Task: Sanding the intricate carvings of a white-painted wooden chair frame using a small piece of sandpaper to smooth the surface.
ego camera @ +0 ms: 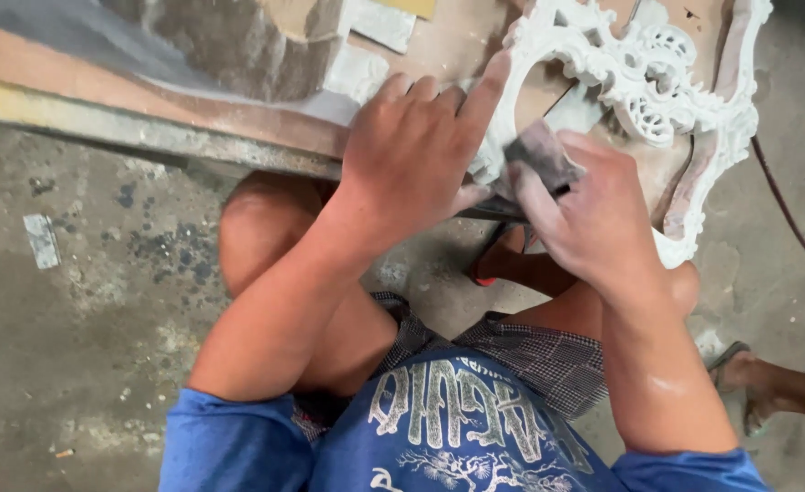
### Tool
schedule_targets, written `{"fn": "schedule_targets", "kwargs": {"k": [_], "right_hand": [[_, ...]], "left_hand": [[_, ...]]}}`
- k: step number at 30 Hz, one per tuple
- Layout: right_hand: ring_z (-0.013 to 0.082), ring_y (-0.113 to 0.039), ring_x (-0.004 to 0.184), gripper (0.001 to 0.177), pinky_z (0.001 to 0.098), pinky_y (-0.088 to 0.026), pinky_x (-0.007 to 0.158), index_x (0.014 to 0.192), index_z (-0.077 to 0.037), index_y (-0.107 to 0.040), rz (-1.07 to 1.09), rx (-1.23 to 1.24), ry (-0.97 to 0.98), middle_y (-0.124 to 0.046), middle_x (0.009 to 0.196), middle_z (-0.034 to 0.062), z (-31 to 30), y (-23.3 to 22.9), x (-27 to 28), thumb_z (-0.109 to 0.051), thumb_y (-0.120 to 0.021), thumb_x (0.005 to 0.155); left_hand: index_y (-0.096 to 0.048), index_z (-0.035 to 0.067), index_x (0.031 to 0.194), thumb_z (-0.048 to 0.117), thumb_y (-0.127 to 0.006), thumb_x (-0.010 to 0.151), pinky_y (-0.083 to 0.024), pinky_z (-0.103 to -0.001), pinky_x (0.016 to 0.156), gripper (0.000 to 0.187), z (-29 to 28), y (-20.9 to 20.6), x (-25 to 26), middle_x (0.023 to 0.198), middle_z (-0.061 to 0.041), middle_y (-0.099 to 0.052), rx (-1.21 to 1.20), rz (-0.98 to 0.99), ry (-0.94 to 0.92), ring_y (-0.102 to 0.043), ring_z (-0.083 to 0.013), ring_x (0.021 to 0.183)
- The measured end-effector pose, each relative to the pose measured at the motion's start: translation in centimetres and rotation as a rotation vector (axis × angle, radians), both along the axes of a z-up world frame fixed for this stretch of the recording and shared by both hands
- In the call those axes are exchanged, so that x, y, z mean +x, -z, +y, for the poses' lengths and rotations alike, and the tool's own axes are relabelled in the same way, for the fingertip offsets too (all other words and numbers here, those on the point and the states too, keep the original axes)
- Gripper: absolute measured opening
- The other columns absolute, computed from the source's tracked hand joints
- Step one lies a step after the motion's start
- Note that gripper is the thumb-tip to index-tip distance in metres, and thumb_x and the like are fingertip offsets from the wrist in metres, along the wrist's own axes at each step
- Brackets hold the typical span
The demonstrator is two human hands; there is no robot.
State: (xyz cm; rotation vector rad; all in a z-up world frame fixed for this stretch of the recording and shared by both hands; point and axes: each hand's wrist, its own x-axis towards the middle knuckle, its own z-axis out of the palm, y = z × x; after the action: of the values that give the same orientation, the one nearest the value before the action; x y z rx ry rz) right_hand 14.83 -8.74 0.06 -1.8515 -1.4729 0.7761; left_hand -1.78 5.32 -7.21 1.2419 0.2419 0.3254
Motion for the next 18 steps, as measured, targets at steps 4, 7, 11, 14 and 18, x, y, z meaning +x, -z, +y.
{"fn": "schedule_targets", "kwargs": {"k": [4, 7, 11, 14, 18], "right_hand": [[0.0125, -0.066, 0.092, 0.008, 0.0246, -0.056, 0.079, 0.108, -0.006, -0.065, 0.102, -0.013, 0.012, -0.070, 0.103, 0.0038, -0.4, 1.3, 0.2, -0.013, -0.066, 0.106], [0.0119, -0.063, 0.090, 0.006, 0.0260, -0.054, 0.082, 0.108, -0.005, -0.065, 0.092, 0.007, 0.016, -0.069, 0.101, 0.0035, 0.1, 0.8, 0.3, -0.011, -0.066, 0.107], [0.0120, -0.062, 0.086, 0.007, 0.0242, -0.053, 0.075, 0.108, -0.005, -0.068, 0.066, 0.023, 0.042, -0.069, 0.099, 0.0050, -0.3, 1.6, 1.0, -0.011, -0.069, 0.106], [0.0113, -0.061, 0.086, 0.007, 0.0225, -0.052, 0.073, 0.109, -0.004, -0.069, 0.051, 0.029, 0.046, -0.069, 0.100, 0.0049, -0.4, 1.5, 1.2, -0.011, -0.068, 0.106], [0.0133, -0.064, 0.091, 0.011, 0.0263, -0.054, 0.081, 0.108, -0.004, -0.068, 0.027, 0.019, 0.026, -0.070, 0.101, 0.0053, 0.5, 1.2, 0.4, -0.014, -0.065, 0.107]], "left_hand": [[-0.063, 0.005, 0.127, 0.008, -0.078, 0.091, -0.065, -0.028, 0.102, 0.040, -0.5, 0.6, -0.4, 0.122, -0.012, -0.075, 0.024, -0.044, 0.008, -0.075, -0.0180, 0.110], [-0.067, 0.009, 0.123, 0.010, -0.079, 0.089, -0.066, -0.024, 0.097, 0.036, -0.1, 0.1, 0.1, 0.113, -0.004, -0.076, 0.051, 0.016, -0.034, -0.071, -0.0080, 0.095], [-0.067, 0.006, 0.122, 0.007, -0.077, 0.091, -0.063, -0.022, 0.092, 0.032, -0.5, 0.1, 0.4, 0.110, -0.006, -0.075, 0.052, 0.009, -0.047, -0.069, -0.0104, 0.097], [-0.066, 0.005, 0.121, 0.005, -0.076, 0.091, -0.062, -0.021, 0.092, 0.032, -0.4, 0.3, 0.7, 0.109, -0.007, -0.075, 0.072, 0.004, -0.054, -0.070, -0.0106, 0.100], [-0.061, 0.002, 0.122, -0.010, -0.075, 0.090, -0.060, -0.022, 0.091, 0.037, -0.5, 15.8, 6.8, 0.116, -0.008, -0.070, -0.205, -0.184, -0.014, -0.070, -0.0130, 0.099]]}}
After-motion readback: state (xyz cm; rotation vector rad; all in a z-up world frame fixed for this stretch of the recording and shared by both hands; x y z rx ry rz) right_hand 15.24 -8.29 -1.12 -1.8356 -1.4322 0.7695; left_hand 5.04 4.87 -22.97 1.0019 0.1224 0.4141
